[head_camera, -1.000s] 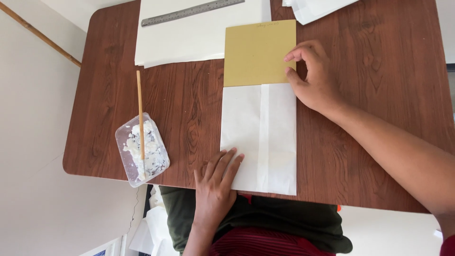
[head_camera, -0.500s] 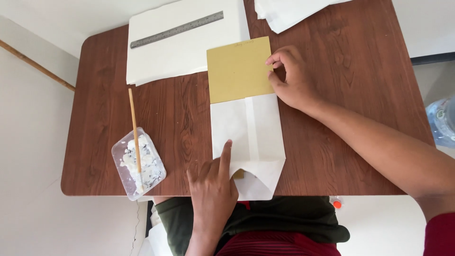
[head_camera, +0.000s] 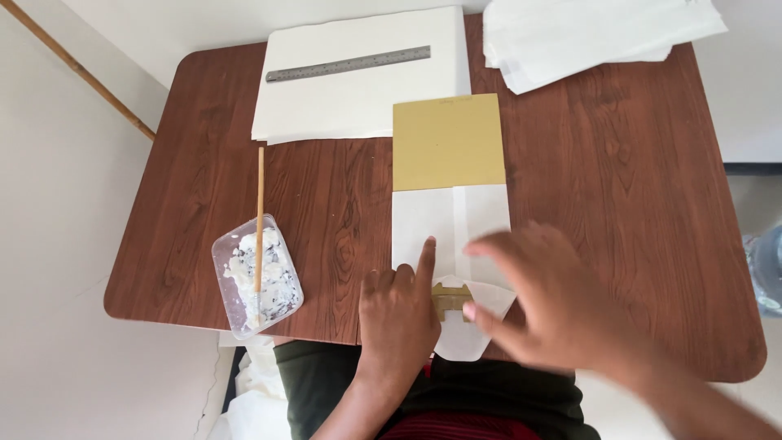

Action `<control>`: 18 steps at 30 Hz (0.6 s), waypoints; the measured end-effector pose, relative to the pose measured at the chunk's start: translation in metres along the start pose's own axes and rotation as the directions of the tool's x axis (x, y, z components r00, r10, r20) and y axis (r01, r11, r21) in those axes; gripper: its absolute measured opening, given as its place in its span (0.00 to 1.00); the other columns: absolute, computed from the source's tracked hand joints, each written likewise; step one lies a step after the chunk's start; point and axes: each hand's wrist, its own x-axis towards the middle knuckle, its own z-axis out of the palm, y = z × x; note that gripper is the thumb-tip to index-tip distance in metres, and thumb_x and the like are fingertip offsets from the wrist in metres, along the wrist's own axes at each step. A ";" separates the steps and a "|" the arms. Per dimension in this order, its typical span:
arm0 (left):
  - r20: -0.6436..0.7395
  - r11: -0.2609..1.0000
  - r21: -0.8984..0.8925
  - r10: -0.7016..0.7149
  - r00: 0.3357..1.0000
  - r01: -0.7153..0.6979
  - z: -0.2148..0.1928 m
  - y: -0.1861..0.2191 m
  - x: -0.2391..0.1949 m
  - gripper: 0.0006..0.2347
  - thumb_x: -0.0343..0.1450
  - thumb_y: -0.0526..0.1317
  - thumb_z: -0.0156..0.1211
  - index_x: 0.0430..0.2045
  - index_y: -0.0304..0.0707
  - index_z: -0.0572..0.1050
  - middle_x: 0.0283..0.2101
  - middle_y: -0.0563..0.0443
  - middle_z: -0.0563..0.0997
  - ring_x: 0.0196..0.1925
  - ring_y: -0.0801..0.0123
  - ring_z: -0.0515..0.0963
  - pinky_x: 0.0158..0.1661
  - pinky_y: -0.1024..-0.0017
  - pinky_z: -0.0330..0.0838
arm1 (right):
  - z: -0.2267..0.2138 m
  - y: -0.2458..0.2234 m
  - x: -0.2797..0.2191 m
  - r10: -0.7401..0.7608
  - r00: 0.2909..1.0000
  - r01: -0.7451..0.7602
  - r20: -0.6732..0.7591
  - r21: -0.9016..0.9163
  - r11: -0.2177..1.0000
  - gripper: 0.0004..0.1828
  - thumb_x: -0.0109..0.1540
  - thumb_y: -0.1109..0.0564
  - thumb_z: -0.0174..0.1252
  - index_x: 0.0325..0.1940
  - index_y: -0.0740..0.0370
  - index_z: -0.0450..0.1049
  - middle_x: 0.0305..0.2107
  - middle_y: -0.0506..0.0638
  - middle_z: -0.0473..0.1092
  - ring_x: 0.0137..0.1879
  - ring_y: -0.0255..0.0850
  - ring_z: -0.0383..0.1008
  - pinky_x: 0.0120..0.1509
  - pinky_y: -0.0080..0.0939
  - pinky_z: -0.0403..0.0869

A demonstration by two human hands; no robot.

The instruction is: Manually folding and gluing paper to create bags

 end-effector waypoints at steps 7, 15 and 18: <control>-0.003 0.998 -0.044 0.048 0.999 -0.048 0.009 0.001 0.007 0.34 0.56 0.32 0.62 0.63 0.47 0.71 0.20 0.59 0.73 0.19 0.66 0.74 0.31 0.65 0.70 | 0.078 -0.019 -0.028 0.275 0.903 -0.335 -0.329 -0.139 0.932 0.30 0.55 0.49 0.62 0.60 0.51 0.68 0.47 0.36 0.76 0.54 0.38 0.74 0.75 0.69 0.55; 0.210 0.942 -0.324 0.157 0.965 -0.083 0.001 -0.017 0.012 0.33 0.64 0.40 0.60 0.69 0.47 0.63 0.33 0.53 0.78 0.31 0.55 0.79 0.32 0.56 0.73 | 0.096 -0.012 -0.013 0.358 0.844 -0.436 -0.399 -0.122 0.892 0.24 0.53 0.54 0.62 0.54 0.50 0.72 0.34 0.34 0.76 0.44 0.34 0.77 0.74 0.72 0.57; 0.264 0.806 -0.591 0.232 0.936 -0.033 -0.018 -0.032 0.028 0.27 0.73 0.52 0.44 0.69 0.45 0.63 0.39 0.48 0.81 0.39 0.53 0.80 0.41 0.52 0.72 | 0.096 -0.006 -0.012 0.411 0.831 -0.470 -0.375 -0.077 0.879 0.25 0.52 0.56 0.63 0.54 0.50 0.71 0.32 0.32 0.77 0.42 0.32 0.78 0.75 0.74 0.55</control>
